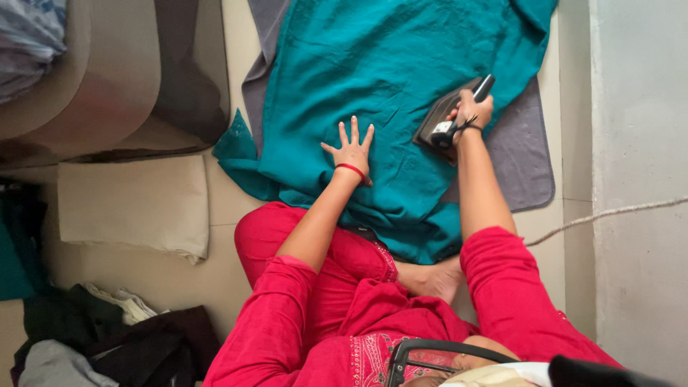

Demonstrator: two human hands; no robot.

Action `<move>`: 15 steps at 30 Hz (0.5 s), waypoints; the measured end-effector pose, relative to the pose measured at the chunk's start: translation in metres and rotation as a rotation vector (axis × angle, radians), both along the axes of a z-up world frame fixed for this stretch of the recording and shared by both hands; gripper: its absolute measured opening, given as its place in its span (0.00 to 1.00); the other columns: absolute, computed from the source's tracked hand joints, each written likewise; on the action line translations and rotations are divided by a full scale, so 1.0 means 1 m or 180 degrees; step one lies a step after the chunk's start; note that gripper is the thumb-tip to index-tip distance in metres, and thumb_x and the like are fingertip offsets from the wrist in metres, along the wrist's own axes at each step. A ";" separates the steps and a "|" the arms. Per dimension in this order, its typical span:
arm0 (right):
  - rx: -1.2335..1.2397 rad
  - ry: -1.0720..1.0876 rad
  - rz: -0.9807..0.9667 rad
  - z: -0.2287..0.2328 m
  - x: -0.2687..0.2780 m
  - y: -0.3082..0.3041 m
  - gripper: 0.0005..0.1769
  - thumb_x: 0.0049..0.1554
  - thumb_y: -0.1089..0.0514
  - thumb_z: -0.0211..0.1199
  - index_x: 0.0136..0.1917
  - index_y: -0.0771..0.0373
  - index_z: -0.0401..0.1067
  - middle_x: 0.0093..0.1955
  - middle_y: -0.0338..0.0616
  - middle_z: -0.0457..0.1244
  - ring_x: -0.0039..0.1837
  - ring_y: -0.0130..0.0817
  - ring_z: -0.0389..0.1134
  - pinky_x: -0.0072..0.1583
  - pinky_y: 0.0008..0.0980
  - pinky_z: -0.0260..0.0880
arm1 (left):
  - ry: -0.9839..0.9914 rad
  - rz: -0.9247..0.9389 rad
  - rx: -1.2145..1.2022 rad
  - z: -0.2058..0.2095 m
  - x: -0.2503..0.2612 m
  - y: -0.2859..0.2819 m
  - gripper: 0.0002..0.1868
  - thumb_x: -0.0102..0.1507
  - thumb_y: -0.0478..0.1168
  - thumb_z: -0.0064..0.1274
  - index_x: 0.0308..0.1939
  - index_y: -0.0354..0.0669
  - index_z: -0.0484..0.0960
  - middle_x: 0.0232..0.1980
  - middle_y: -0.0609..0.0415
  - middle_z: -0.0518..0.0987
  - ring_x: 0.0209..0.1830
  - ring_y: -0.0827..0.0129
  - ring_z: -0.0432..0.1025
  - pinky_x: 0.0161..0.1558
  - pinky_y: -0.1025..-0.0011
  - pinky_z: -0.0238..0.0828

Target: The person irons a teal garment laid out on a grey mat on the floor. They use an electric iron to smooth the fabric, frequently adjusting the garment with their left hand while ironing with their right hand. The person sits cross-legged on the floor during the task.

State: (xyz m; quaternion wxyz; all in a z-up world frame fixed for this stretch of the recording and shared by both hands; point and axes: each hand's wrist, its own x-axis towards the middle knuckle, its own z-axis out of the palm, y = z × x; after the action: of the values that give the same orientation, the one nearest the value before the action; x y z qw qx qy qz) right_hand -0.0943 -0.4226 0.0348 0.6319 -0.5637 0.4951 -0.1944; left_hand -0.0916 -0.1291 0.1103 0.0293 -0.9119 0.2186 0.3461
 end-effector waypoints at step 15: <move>0.0284 0.0046 0.0703 0.001 -0.075 0.076 0.16 0.60 0.56 0.66 0.52 0.59 0.60 0.31 0.39 0.58 0.26 0.28 0.60 0.27 0.33 0.65 | -0.0618 0.1265 -0.3687 -0.117 0.045 -0.006 0.29 0.69 0.48 0.57 0.74 0.53 0.70 0.72 0.44 0.73 0.72 0.54 0.69 0.70 0.57 0.71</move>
State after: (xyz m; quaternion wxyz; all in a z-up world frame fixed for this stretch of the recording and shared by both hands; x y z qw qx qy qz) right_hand -0.1697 -0.3461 0.0354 0.6704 -0.5875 0.4427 -0.0974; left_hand -0.0463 -0.1353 -0.0071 -0.5157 -0.8303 0.1932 0.0855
